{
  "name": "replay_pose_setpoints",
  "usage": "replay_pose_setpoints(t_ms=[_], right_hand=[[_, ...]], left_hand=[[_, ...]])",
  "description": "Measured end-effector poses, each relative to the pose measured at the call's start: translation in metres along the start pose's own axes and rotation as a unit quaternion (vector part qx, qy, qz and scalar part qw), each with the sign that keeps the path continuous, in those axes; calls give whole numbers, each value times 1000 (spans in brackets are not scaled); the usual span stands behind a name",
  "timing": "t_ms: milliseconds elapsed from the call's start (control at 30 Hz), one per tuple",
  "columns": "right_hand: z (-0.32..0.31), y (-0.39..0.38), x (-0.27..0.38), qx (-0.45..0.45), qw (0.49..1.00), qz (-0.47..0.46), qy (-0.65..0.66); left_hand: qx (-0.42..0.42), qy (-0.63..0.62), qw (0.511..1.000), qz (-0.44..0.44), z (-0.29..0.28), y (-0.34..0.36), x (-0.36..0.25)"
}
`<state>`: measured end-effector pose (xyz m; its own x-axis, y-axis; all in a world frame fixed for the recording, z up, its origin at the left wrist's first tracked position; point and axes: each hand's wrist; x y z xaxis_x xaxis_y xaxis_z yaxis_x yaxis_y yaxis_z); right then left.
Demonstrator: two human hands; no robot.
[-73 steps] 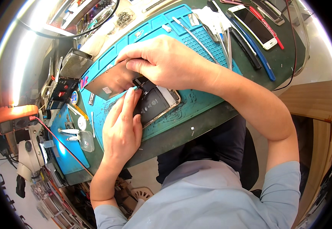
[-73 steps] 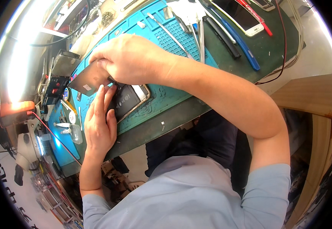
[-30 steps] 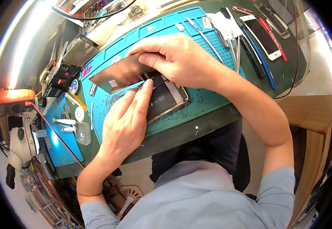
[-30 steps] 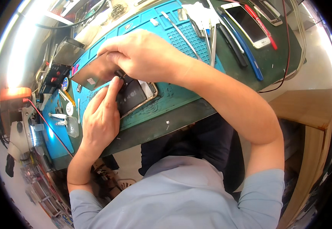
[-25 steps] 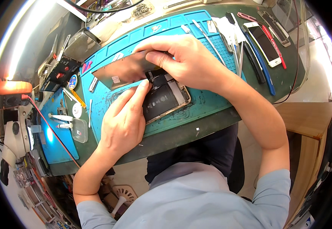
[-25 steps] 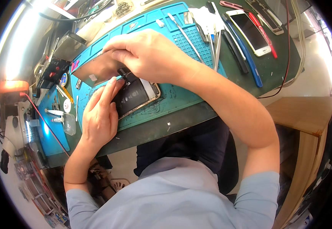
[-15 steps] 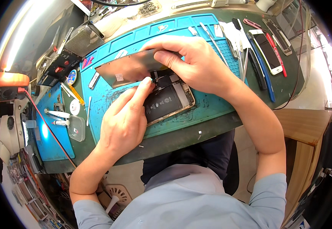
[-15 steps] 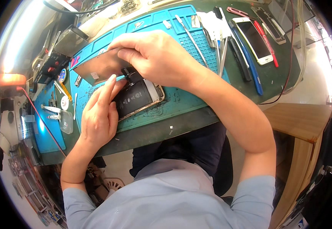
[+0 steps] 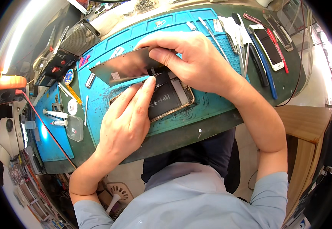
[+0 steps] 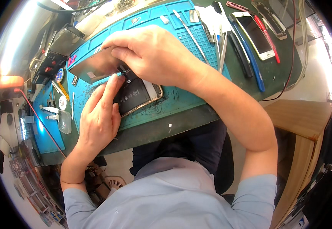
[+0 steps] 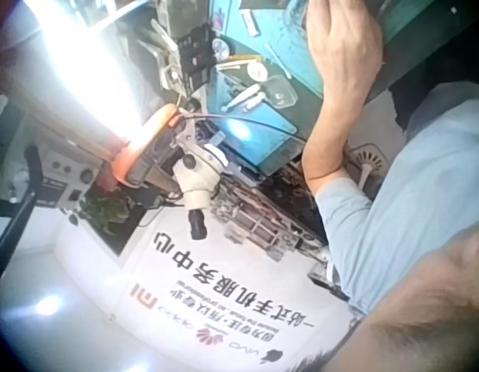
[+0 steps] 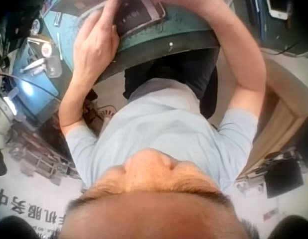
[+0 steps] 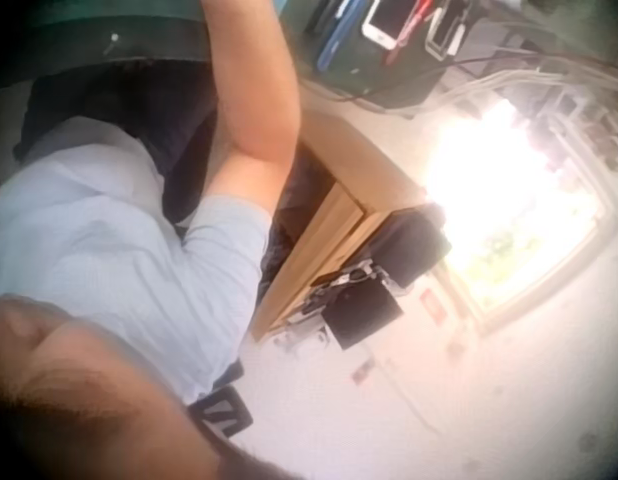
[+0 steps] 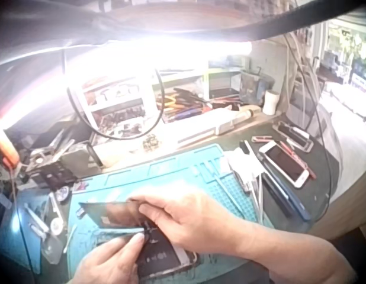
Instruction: The person repairs a disassembled smartphone by connecting a ribbon cable to the motherboard and testing the screen with a power supply. They then plug a charging cable into the device to verify functionality.
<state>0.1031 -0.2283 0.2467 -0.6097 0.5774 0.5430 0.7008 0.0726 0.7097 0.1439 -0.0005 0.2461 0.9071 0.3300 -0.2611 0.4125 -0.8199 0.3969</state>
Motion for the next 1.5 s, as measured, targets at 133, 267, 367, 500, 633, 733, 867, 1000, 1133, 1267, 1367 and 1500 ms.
replay_pose_setpoints(t_ms=[133, 267, 367, 500, 633, 733, 867, 1000, 1133, 1267, 1367, 1500], right_hand=[[0, 0, 1, 2, 1000, 7, 1], [0, -2, -1, 8, 1000, 2, -16], [-1, -2, 0, 21, 1000, 18, -7], [0, -2, 0, 17, 1000, 20, -3], [5, -3, -4, -14, 1000, 6, 10], [5, -2, -3, -8, 1000, 6, -2], [5, -2, 0, -9, 1000, -7, 0], [3, -2, 1, -3, 1000, -15, -11], [4, -4, -2, -10, 1000, -25, -15], [3, -2, -1, -12, 999, -13, -45], [4, -2, -3, -10, 999, -13, -38], [5, -3, -3, -2, 1000, -3, -16]], left_hand=[[4, 13, 1000, -4, -2, -1, -2], [-7, 15, 1000, 8, 1, 0, -2], [-21, -19, 1000, 7, 1, 2, 2], [-28, -37, 999, 5, 0, 2, 2], [-15, -28, 999, 3, -1, 3, 0], [7, -22, 1000, -8, -3, 1, -2], [40, -6, 999, -27, -5, -3, -4], [40, 9, 999, -13, -5, -1, -6], [49, 23, 998, -16, -5, 0, -8], [50, 27, 998, -17, -6, 2, -9], [26, 4, 999, -21, -2, 0, -4], [37, -13, 998, -47, -6, -2, -4]])
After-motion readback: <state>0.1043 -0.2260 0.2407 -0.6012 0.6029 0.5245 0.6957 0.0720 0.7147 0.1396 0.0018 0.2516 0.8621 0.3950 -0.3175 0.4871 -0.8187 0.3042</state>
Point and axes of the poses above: each hand's wrist, its own y-axis towards the middle knuckle, its own z-axis out of the palm, x = y × z, and after that the axes turned 12 degrees about -z, right-handed
